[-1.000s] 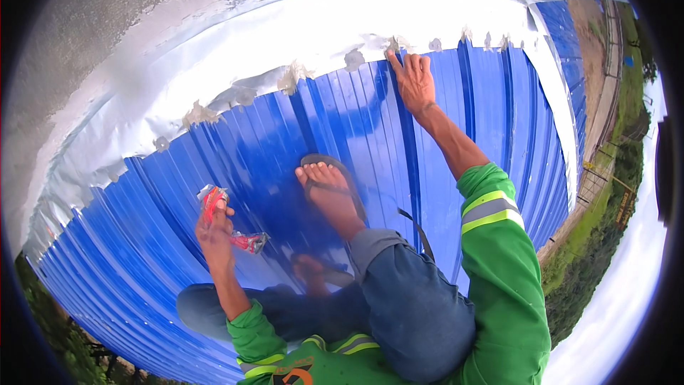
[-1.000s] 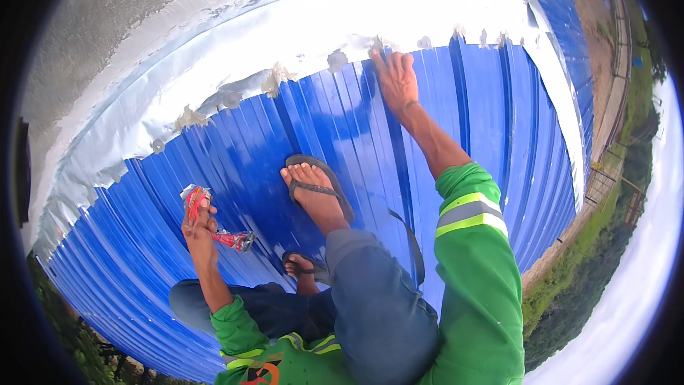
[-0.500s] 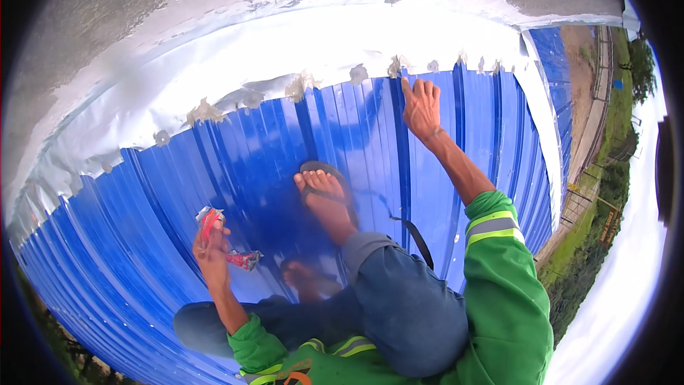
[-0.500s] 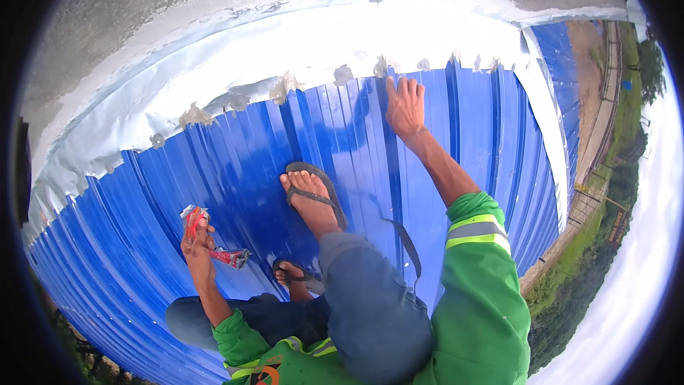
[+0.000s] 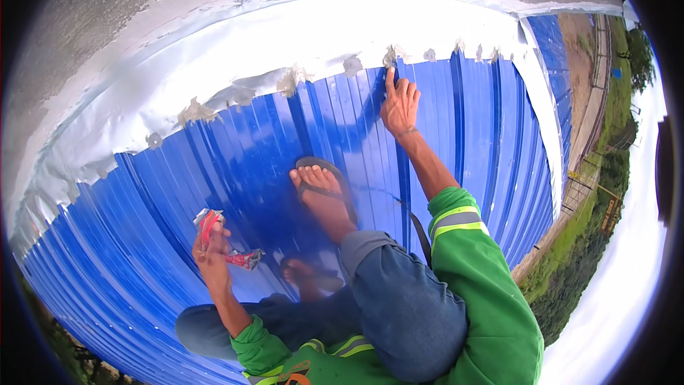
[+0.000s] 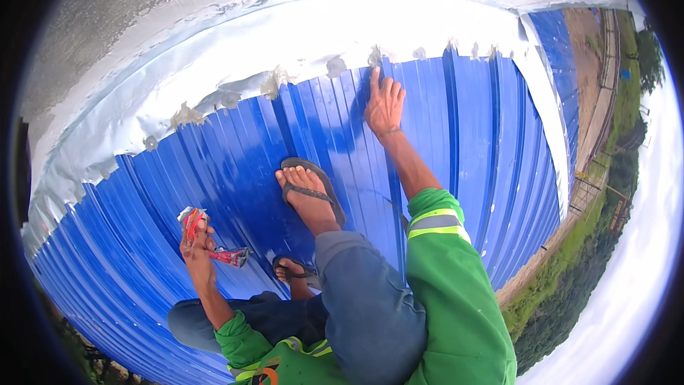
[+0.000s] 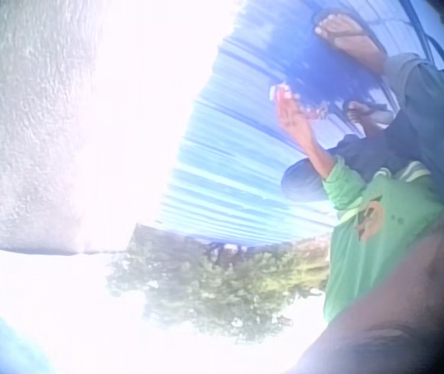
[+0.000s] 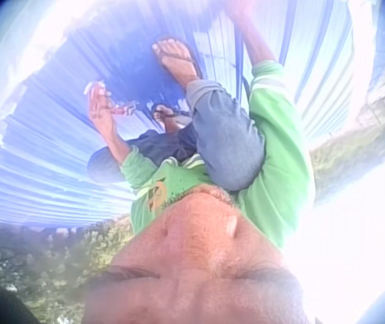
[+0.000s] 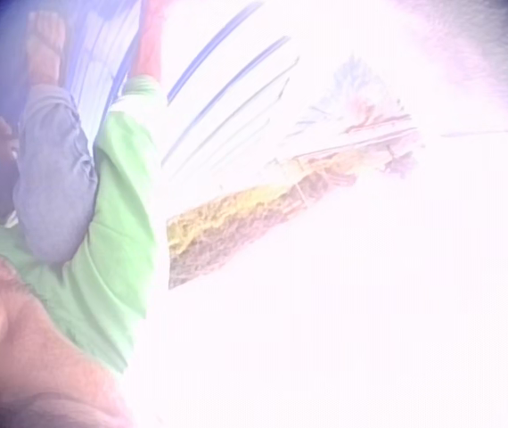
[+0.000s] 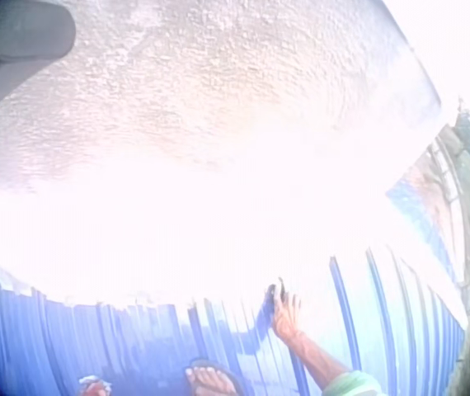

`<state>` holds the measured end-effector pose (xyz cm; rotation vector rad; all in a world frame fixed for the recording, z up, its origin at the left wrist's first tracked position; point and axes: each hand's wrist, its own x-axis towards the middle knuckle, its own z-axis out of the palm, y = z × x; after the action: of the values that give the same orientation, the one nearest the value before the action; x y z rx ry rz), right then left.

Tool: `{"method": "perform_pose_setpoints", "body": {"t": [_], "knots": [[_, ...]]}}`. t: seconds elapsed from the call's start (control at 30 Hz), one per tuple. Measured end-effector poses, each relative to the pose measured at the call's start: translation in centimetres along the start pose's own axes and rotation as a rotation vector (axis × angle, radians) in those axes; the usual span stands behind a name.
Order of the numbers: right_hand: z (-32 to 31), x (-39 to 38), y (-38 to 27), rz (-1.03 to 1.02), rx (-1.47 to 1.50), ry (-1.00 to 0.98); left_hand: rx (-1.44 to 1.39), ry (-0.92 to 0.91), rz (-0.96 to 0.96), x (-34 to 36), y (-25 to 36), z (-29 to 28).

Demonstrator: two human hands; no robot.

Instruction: The person applies a sealant to the seam of a blue corrugated metal roof by hand, using a finger to smooth the material along the edge where the roof meets a concrete wall.

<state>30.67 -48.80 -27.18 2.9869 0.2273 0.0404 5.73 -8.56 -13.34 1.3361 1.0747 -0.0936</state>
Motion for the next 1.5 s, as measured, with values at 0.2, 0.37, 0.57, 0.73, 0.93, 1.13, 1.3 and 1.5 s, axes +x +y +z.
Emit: {"method": "perform_pose_setpoints", "body": {"t": [0.2,0.37,0.57,0.73,0.93,1.13,1.3,1.5], "knots": [[0.6,0.2,-1.9,0.126,0.061,0.028,0.047,-0.013,-0.016,-0.3,0.2,0.5],[0.7,1.1,-3.1,0.19,0.147,0.012,0.044,-0.016,-0.002,-0.3,0.0,0.5],[0.7,2.2,-3.8,0.209,0.104,-0.043,0.041,-0.038,-0.012,-0.2,0.4,0.7],[1.1,3.1,-3.6,0.135,0.03,0.054,0.044,-0.06,-0.002,-0.1,0.5,1.4],[-1.6,2.0,-2.4,0.069,0.208,-0.047,0.078,-0.067,-0.013,0.0,0.7,1.0],[-1.8,1.4,-1.3,0.031,0.014,0.004,0.044,-0.076,-0.004,0.2,0.1,0.8],[-1.3,2.5,-0.9,-0.13,-0.214,-0.03,0.031,-0.075,-0.015,0.4,0.2,0.7],[-2.2,3.5,0.9,-0.196,-0.331,-0.009,0.041,-0.072,0.004,0.3,0.1,0.2]]}}
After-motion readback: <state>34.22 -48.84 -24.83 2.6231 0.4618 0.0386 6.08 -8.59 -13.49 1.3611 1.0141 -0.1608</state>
